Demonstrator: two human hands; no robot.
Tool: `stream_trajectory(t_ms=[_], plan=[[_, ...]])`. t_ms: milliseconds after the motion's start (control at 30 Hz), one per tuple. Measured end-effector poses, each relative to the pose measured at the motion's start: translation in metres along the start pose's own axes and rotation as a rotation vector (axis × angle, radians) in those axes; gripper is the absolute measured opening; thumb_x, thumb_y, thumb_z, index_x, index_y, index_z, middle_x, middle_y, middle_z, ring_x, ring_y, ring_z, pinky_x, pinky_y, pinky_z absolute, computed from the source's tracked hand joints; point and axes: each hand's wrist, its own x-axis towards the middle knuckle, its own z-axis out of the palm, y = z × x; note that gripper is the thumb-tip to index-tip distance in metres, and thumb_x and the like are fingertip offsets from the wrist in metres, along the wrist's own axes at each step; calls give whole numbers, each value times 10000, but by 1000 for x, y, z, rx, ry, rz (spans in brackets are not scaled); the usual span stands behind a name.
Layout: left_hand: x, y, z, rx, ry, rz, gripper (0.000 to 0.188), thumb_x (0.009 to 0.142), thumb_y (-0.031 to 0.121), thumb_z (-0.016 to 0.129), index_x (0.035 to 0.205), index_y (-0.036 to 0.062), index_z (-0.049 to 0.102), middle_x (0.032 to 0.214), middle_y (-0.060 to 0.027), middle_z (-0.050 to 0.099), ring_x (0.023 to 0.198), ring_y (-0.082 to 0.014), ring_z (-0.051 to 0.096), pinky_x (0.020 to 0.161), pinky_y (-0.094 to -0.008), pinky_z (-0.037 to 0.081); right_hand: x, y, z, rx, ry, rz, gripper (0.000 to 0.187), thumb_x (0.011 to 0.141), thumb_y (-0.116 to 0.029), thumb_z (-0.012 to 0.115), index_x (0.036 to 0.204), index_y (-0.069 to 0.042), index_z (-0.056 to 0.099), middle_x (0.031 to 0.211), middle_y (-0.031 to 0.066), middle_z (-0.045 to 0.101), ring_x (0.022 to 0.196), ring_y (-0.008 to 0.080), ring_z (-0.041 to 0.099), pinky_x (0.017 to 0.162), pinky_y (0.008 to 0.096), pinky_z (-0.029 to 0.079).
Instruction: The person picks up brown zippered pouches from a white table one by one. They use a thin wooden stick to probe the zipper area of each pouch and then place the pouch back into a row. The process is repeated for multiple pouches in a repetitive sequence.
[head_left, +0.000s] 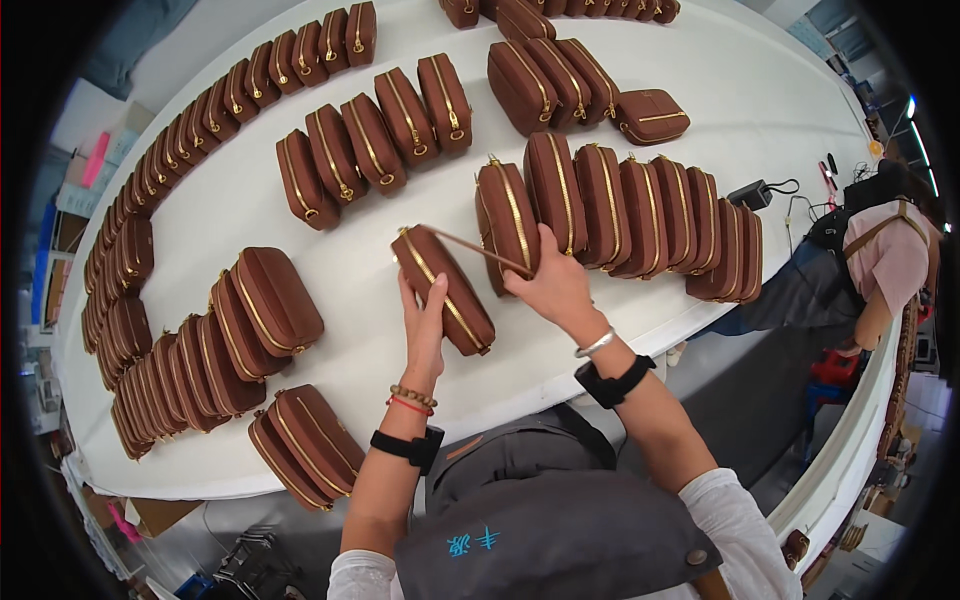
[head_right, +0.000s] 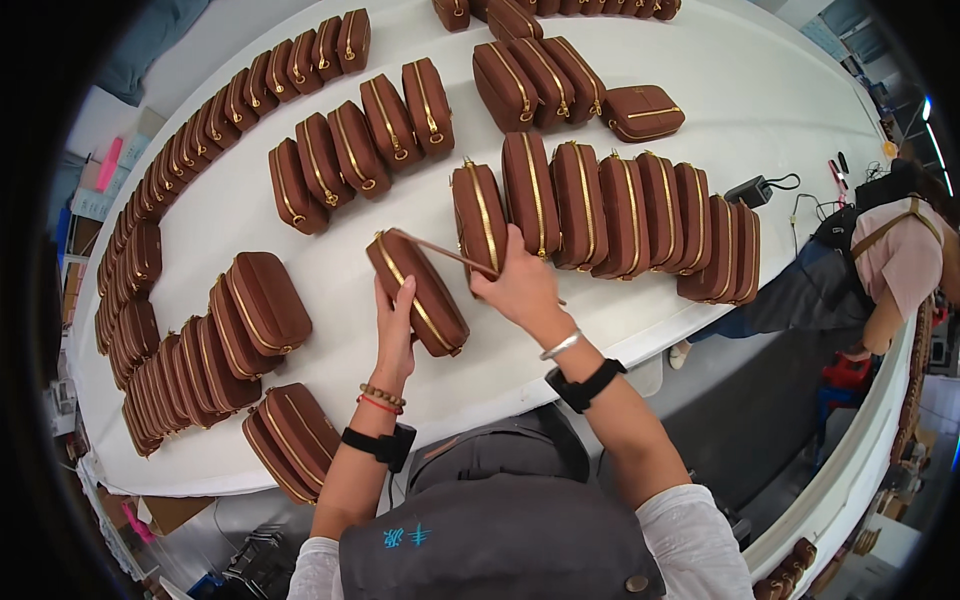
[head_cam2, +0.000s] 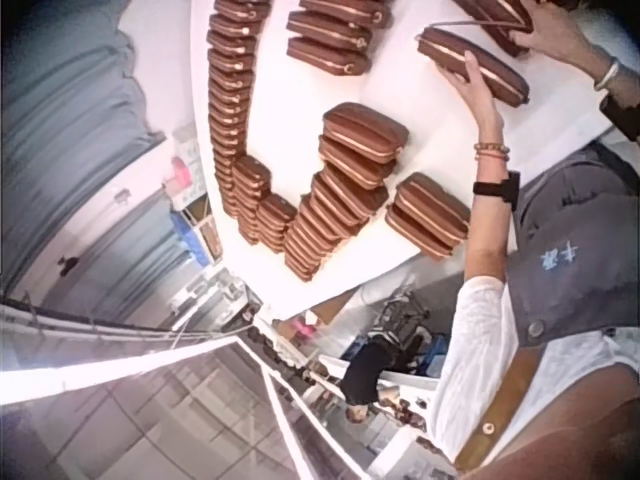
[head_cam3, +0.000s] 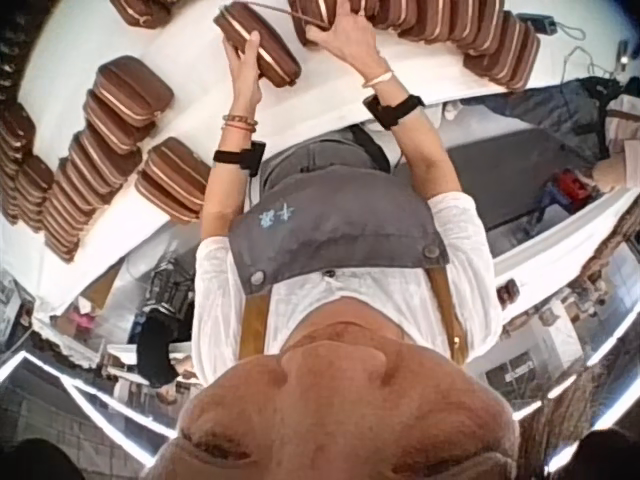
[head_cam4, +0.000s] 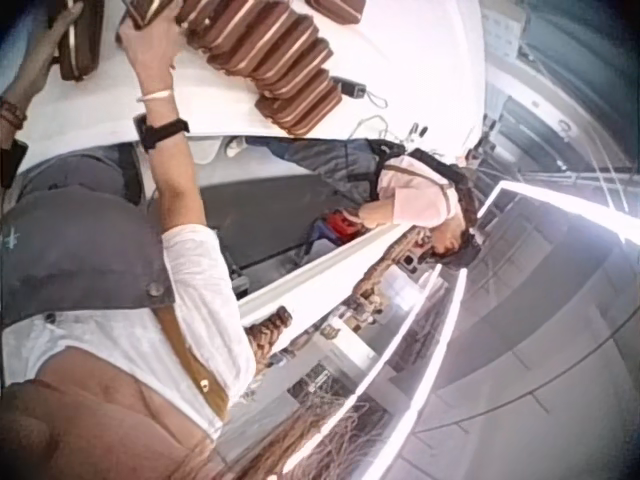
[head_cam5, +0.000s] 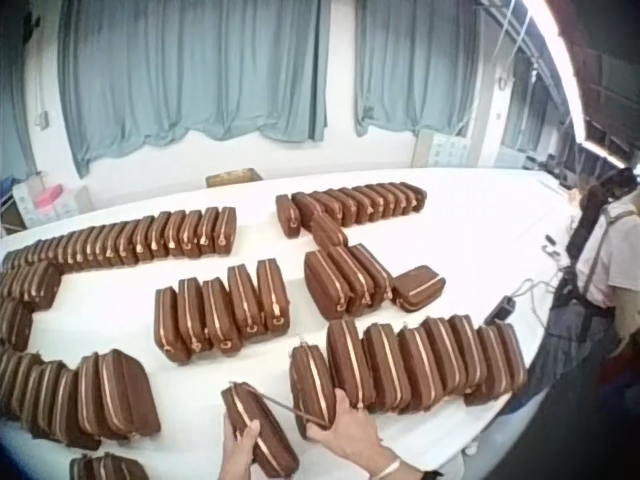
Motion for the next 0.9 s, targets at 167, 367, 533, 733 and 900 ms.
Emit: stream_trajectory(t_ms=[167,367,533,733,900], plan=[[12,5,39,-5,-182,1,843,890,383,644,1512,94,154,1419,-129,406,1264,-240,444,1016,-357,409,-37,59,-8,334,31,-30,763,766,-336,701,1399,-59,378,1089,220,664,935,348,658,826,410,505],[19,4,52,-18,-182,5,829,894,382,637,1499,61,170,1396,-151,422,1260,-240,453,1025,-344,407,-52,63,-18,273,203,42,750,759,-410,742,1323,-16,442,999,181,692,777,321,683,702,379,525],[17,-3,51,16,-171,132,837,892,335,653,1487,7,164,1384,-168,423,1250,-243,459,1025,-341,407,-39,36,17,-66,166,-70,834,736,-492,713,1341,1,419,970,250,660,787,378,668,722,417,536],[9,-22,32,108,-111,171,881,888,318,664,1486,-35,122,1422,-198,357,1266,-254,443,1035,-343,401,-53,46,-23,177,-22,10,770,726,-387,694,1341,-5,433,862,226,692,761,357,688,727,394,540],[2,-19,25,73,-141,154,905,891,370,658,1488,-36,112,1428,-203,356,1279,-254,433,1040,-346,399,-91,95,-23,523,-97,13,710,772,-193,710,1382,-14,394,978,165,693,853,193,676,736,316,538]])
